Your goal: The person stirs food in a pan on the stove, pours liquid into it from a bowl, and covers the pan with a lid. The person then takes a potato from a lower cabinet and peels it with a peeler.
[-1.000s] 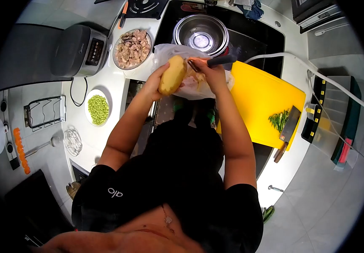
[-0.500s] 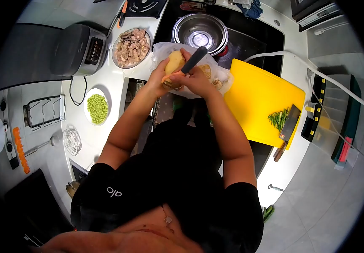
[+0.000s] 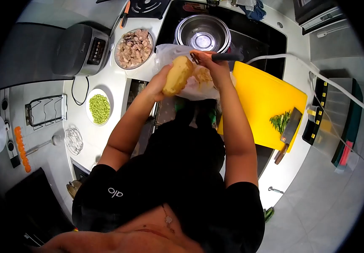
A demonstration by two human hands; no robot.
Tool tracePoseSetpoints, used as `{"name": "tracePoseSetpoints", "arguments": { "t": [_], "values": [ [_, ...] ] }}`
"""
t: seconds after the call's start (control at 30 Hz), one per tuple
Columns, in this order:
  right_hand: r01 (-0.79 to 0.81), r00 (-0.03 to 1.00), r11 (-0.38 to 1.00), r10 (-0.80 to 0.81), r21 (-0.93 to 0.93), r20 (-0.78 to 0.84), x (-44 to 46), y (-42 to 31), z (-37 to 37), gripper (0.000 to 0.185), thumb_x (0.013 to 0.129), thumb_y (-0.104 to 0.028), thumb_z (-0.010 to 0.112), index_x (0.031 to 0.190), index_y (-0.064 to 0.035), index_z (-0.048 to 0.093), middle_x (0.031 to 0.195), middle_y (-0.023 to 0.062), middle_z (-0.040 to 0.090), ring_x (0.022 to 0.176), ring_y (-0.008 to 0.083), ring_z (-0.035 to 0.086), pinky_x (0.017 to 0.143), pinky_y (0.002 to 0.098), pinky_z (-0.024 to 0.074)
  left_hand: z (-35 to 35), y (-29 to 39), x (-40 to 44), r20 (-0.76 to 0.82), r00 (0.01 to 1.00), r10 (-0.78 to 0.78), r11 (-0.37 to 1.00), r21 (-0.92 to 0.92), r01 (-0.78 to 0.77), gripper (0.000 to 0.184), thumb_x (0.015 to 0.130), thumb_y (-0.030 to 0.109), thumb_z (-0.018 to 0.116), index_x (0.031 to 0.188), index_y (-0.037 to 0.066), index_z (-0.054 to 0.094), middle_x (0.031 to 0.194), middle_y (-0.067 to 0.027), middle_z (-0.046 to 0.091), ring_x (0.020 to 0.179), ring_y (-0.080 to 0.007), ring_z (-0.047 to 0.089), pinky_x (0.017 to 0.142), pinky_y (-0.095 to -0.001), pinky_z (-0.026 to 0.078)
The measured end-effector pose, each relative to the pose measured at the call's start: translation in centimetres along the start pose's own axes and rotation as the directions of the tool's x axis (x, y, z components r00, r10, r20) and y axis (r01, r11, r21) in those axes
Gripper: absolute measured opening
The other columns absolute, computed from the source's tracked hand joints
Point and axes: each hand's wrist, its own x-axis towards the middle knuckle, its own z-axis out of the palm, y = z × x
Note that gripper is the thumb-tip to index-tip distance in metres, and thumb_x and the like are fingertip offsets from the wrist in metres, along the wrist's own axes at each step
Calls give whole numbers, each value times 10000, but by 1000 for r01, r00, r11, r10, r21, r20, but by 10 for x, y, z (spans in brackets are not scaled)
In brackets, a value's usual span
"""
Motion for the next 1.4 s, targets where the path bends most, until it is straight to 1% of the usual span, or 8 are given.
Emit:
{"name": "tracePoseSetpoints", "arguments": {
  "t": [0.37, 0.5, 0.7, 0.93, 1.1, 1.2, 1.23, 1.4],
  "values": [
    [60, 966, 994, -33, -97, 258, -45, 7, 41, 146, 762, -137, 684, 831, -13, 649, 718, -3, 610, 668, 48, 551, 591, 185, 439, 2, -8, 16, 11, 1000, 20, 966, -258, -16, 513, 912, 433, 274, 1186, 33, 442, 1000, -156, 576, 847, -250, 596, 660, -373, 511],
    [136, 991, 971, -129, -199, 48, -25, 5, 20, 166, 773, -164, 664, 825, -7, 651, 749, 15, 630, 656, 67, 563, 596, 192, 443, 7, -6, 5, -23, 999, -38, 998, -55, 36, 499, 914, 411, 292, 1185, 18, 436, 982, -152, 582, 768, -265, 605, 613, -374, 510],
    [-56, 989, 902, -10, -428, -150, -6, 4, -7, 225, 770, -207, 675, 875, -8, 657, 787, 44, 643, 659, 86, 570, 587, 203, 439, 3, -9, 0, -46, 999, -23, 999, -27, 22, 504, 913, 428, 283, 1176, 31, 446, 916, -143, 591, 728, -246, 605, 578, -349, 500],
    [19, 1000, 980, -21, -200, -8, -30, 9, 9, 205, 782, -216, 661, 839, -24, 617, 681, 27, 586, 506, 57, 485, 441, 170, 345, -5, -6, 8, -149, 989, 3, 995, -95, -17, 504, 912, 434, 282, 1183, 40, 442, 975, -141, 569, 777, -234, 583, 632, -345, 502],
    [-65, 966, 976, 114, -207, 233, -38, 6, 19, 190, 754, -190, 684, 808, -20, 618, 847, 72, 605, 659, 107, 546, 639, 224, 435, -6, -16, 18, -85, 995, 43, 986, -158, -56, 509, 912, 430, 282, 1200, 33, 417, 1023, -148, 562, 821, -248, 591, 652, -385, 512],
    [238, 937, 927, -141, -289, 320, -35, 16, 27, 188, 733, -180, 700, 799, -17, 637, 1022, 99, 554, 885, 152, 542, 769, 253, 414, -5, -15, 16, -33, 997, 72, 986, -147, -76, 503, 913, 423, 286, 1199, 30, 416, 1032, -151, 565, 837, -256, 599, 642, -396, 516],
    [352, 913, 855, -224, -381, 341, -34, 12, 26, 193, 719, -175, 707, 795, -8, 646, 1220, 125, 461, 1096, 197, 457, 894, 293, 357, -3, -14, 13, -21, 996, 81, 988, -128, -83, 500, 914, 420, 288, 1196, 29, 417, 1031, -151, 568, 841, -258, 602, 636, -398, 516],
    [266, 904, 927, -145, -265, 403, -27, 7, 19, 215, 705, -183, 714, 818, -9, 659, 1287, 157, 435, 1046, 201, 509, 888, 298, 387, 13, -12, 3, -64, 998, 0, 989, -149, -10, 489, 910, 417, 312, 1190, 29, 417, 971, -141, 582, 790, -253, 611, 606, -396, 521]
  ]
}}
